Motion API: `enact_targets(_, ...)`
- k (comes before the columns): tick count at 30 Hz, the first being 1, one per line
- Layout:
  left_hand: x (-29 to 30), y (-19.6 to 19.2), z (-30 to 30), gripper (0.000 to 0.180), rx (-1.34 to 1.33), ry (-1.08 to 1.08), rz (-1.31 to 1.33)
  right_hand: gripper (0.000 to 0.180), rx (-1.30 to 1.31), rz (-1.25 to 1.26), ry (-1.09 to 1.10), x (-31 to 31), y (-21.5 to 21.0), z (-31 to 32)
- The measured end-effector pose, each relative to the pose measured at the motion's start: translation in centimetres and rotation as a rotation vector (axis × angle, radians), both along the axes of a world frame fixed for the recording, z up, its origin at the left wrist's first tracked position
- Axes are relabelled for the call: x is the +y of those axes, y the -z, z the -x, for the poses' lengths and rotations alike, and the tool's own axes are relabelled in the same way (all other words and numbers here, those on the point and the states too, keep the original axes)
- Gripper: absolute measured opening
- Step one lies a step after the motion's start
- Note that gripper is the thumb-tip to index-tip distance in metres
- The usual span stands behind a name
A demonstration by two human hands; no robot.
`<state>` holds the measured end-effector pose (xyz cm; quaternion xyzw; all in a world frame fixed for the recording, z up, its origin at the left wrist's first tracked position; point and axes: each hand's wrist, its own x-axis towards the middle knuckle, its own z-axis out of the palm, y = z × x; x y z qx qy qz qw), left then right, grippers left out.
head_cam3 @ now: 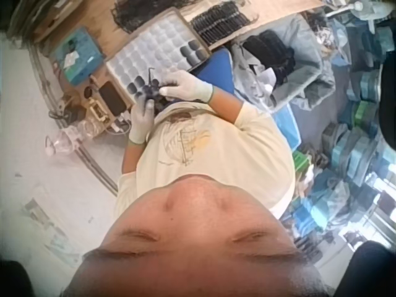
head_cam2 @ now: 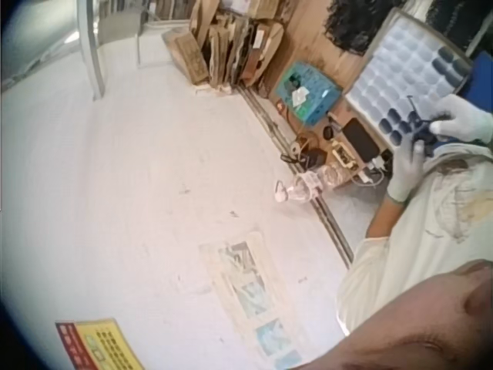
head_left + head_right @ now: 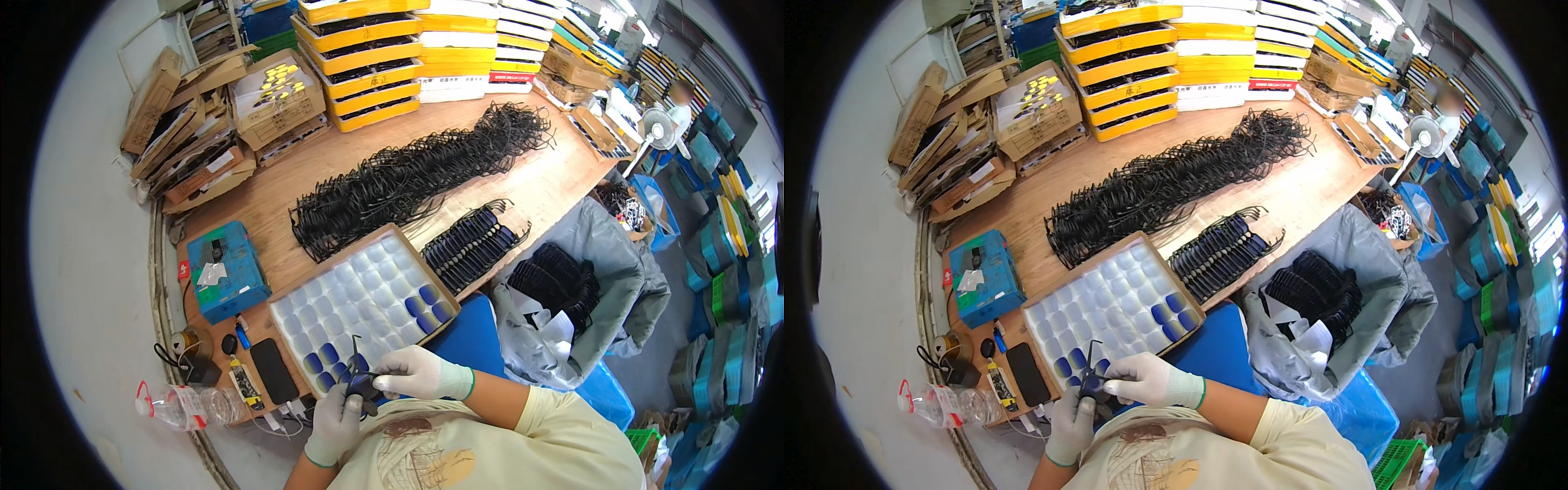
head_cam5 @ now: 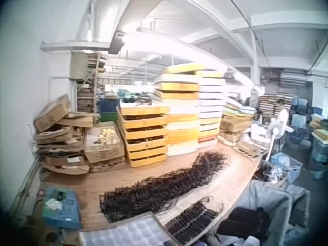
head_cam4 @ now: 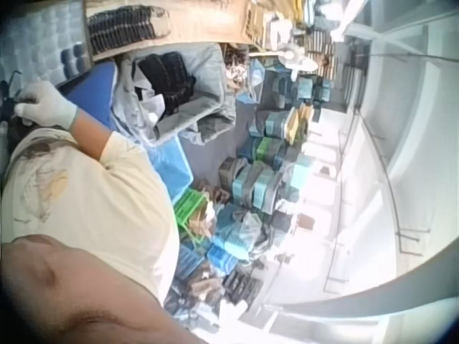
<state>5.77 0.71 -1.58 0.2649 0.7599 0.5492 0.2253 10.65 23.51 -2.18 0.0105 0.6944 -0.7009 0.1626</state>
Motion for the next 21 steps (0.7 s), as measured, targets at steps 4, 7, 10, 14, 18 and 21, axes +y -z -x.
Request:
enact_targets(4,0.2,0.4,0.1,0.035,0.024,-0.025,0.036,0.032,-0.002,-0.097,-0.012,0.3,-0.5,-0.1)
enact_targets(7,-0.2,2.2,0.0,0.037,-0.104,0.019,-0.053,0.032,-0.062,0.072,-0.025,0.6,1.0,-0.2)
enact_targets(10,-0.8,2.6,0.6,0.040,-0.264,0.158,-0.077,0.030,-0.031,0.245,-0.072,1.1,1.4,-0.1)
enact_targets(14,-1.1,2.6,0.8,0.045,-0.210,0.231,0.005,0.031,-0.009,0.107,-0.223,2.6,0.4,0.5)
enact_targets(18,0.0,1.8,0.3,0.042,-0.177,0.101,-0.013,0.032,-0.016,0.018,-0.219,3.1,-0.4,0.7)
enact_targets(21,1.0,1.5,-0.1,0.037,-0.118,-0.029,-0.035,0.031,0.059,-0.056,-0.114,2.5,0.1,0.6)
